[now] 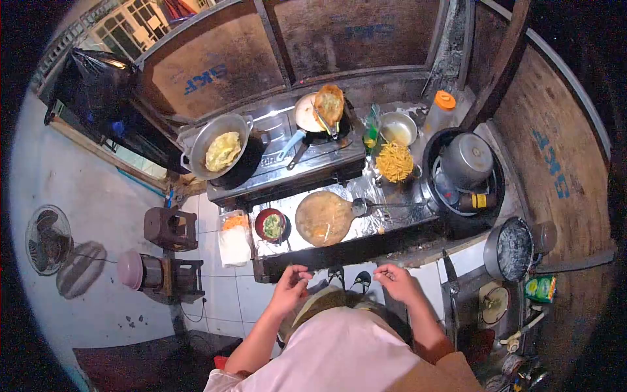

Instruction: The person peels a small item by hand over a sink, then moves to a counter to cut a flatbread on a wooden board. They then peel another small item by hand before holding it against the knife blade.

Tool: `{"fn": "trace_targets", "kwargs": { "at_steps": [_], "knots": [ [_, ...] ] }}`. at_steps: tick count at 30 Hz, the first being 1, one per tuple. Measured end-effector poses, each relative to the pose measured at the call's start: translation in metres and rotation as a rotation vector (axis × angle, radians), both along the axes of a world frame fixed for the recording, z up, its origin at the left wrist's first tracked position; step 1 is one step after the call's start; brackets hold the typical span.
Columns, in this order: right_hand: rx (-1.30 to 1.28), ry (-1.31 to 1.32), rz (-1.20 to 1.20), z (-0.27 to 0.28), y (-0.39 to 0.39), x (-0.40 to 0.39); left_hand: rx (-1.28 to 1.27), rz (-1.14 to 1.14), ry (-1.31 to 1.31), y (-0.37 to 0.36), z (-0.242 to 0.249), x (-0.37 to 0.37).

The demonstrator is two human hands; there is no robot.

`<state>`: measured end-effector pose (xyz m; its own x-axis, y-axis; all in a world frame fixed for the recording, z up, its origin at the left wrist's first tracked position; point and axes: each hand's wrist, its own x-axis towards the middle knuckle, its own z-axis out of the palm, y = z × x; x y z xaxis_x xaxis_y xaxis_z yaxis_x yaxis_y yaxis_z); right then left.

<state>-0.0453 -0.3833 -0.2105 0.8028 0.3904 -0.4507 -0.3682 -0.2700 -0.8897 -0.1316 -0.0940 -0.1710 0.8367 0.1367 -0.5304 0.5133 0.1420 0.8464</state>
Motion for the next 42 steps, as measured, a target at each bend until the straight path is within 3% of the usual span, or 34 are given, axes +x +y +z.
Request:
{"fn": "trace_targets", "kwargs": {
  "at_steps": [3,9,13,23,27,29,33,35,37,39,42],
  "knots": [
    [-0.093,-0.083,0.069,0.004,0.004,0.007,0.025,0.005,-0.002,0.003,0.003,0.006],
    [0.082,0.005,0.059,-0.001,0.020,0.014,-0.013,0.064,-0.056,0.015,0.005,0.007],
    [-0.027,-0.075,0.098,-0.006,0.034,0.025,-0.009,0.065,-0.083,0.031,-0.002,0.004],
    [-0.037,-0.179,0.117,0.017,0.139,0.049,-0.050,0.169,-0.011,0.115,0.001,0.003],
    [-0.124,-0.197,0.187,0.020,0.182,0.053,-0.096,0.135,-0.044,0.148,-0.003,0.021],
    [-0.182,-0.222,0.195,0.041,0.191,0.052,0.035,0.050,-0.098,0.154,-0.002,0.037],
    [-0.024,-0.265,0.027,0.031,0.177,0.039,0.022,-0.074,0.002,0.142,0.002,0.080],
    [-0.120,-0.337,-0.059,0.029,0.153,0.028,-0.025,-0.233,-0.102,0.137,-0.033,0.098],
    [-0.166,-0.325,-0.159,0.019,0.119,0.005,-0.025,-0.403,-0.089,0.113,-0.022,0.115],
    [-0.201,-0.300,-0.305,0.019,0.078,-0.027,-0.182,-0.396,-0.110,0.075,-0.027,0.127],
    [-0.223,-0.301,-0.596,0.007,0.014,-0.091,-0.159,-0.587,-0.097,0.019,-0.018,0.131]
  ]
}}
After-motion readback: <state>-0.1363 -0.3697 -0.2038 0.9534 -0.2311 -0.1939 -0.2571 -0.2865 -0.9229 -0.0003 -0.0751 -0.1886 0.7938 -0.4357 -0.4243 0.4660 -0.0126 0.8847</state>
